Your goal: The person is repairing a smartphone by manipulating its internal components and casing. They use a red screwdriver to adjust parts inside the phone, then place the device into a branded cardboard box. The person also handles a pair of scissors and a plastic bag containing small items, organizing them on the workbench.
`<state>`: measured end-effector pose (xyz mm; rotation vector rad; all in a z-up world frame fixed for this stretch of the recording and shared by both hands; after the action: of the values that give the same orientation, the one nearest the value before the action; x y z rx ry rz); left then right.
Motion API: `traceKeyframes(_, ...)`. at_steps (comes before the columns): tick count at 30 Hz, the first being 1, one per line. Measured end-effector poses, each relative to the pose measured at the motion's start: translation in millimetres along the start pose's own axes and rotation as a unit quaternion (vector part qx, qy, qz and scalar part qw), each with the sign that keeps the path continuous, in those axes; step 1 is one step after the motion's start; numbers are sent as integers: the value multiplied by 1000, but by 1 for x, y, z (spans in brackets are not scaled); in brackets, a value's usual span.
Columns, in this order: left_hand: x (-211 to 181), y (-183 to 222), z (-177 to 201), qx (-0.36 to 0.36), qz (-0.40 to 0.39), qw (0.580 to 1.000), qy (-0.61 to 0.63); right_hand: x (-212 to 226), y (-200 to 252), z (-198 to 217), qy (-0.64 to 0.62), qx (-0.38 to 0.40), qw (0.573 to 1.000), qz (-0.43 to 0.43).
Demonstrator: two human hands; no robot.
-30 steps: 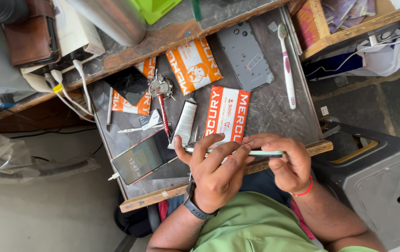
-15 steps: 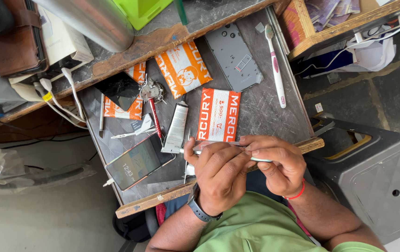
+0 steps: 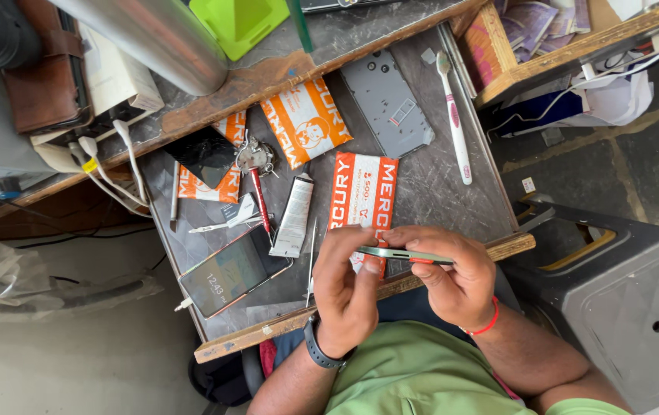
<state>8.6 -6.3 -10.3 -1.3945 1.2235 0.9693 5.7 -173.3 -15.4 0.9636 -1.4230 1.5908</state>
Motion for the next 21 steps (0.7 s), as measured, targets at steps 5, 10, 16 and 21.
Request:
traceKeyframes(5, -8, -4, 7, 32, -82, 995, -39, 7, 1, -1, 43, 36, 998, -29)
traceKeyframes(10, -1, -1, 7, 3, -101, 995, -17, 14, -4, -15, 62, 33, 997, -20)
traceKeyframes(16, 3, -1, 15, -22, -62, 995, 72, 2, -9, -20, 19, 65, 998, 21)
traceKeyframes(21, -3, -6, 13, 16, -113, 993, -13, -7, 0, -21, 44, 38, 998, 19)
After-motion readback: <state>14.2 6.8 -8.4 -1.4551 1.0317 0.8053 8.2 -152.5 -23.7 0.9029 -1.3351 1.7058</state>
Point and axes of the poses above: each hand's wrist, its own y-axis away from the middle knuckle, its own z-axis out of the back of the hand, x = y × z, the point moved 2 cm from there along -y, towards the middle knuckle, and after that the axes turned 4 degrees about y, right-handed, at the moved point
